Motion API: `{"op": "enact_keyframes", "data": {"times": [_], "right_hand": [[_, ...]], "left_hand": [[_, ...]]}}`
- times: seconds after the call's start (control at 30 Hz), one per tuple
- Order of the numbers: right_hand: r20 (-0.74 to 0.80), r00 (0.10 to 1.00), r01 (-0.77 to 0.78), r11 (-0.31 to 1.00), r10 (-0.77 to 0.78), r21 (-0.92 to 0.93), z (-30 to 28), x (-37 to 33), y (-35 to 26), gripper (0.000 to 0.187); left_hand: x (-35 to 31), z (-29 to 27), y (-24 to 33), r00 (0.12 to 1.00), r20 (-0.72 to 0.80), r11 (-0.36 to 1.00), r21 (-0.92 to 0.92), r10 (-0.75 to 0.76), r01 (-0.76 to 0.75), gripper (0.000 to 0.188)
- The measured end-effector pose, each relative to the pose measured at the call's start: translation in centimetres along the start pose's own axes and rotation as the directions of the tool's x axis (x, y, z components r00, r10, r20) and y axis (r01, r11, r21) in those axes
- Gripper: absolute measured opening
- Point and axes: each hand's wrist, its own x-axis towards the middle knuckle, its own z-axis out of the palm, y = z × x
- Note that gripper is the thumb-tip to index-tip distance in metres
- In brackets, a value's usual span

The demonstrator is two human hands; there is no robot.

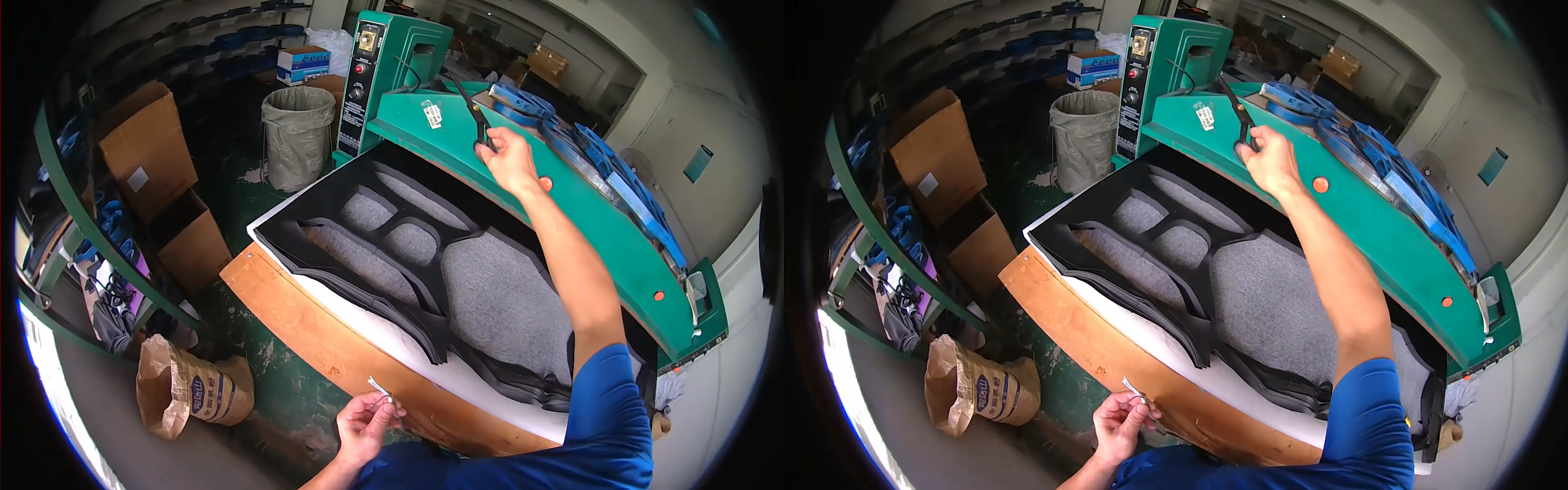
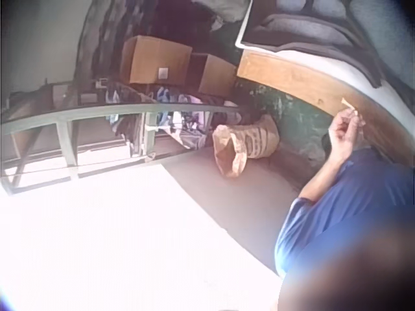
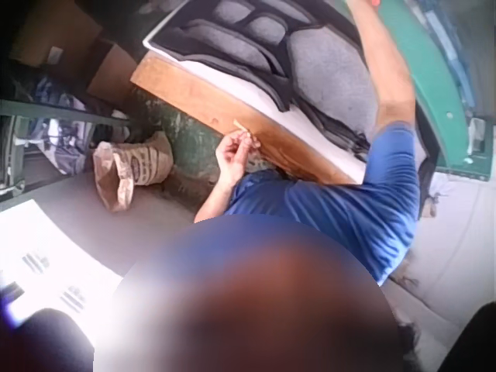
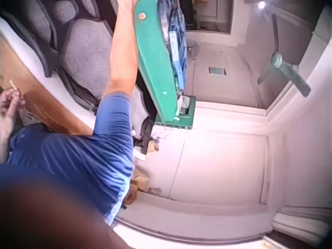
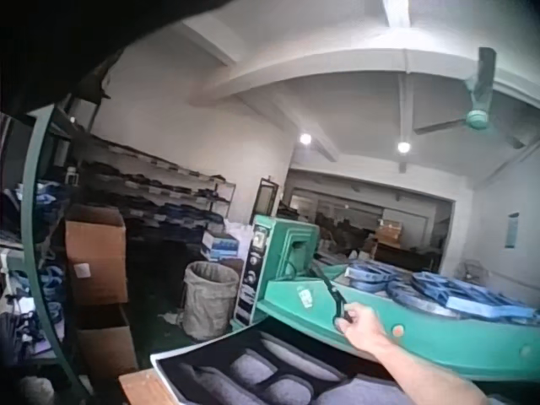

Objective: The person is preparing wires and assembling them into an electrical plug using tools.

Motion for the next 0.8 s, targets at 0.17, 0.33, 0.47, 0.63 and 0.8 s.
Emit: {"op": "enact_keyframes", "data": {"times": [0.17,0.33,0.47,0.63,0.8], "right_hand": [[-0.052,0.99,-0.141,0.922,0.132,-0.361,2.2,9.1,1.4,0.032],[-0.028,0.961,-0.252,0.836,0.274,-0.487,3.2,15.8,3.4,0.028],[-0.035,0.97,-0.229,0.867,0.239,-0.442,4.5,18.7,4.9,0.023],[0.071,0.981,-0.14,0.91,0.181,-0.391,5.2,19.2,4.1,0.022],[-0.051,0.998,0.008,0.937,-0.028,-0.348,1.9,9.2,-4.8,0.014]], "left_hand": [[3.4,-1.4,-0.9,0.983,0.007,0.978,-0.102,-0.185,0.185,0.017],[5.5,-1.7,-0.9,0.962,-0.02,0.948,-0.179,-0.271,0.264,0.015],[6.9,-1.6,-1.4,0.948,0.002,0.913,-0.269,-0.319,0.308,0.014],[7.4,-1.6,-2.2,0.945,0.032,0.908,-0.268,-0.325,0.322,0.018],[7.6,-0.3,-2.2,0.961,0.081,0.936,-0.22,-0.263,0.275,0.023]]}}
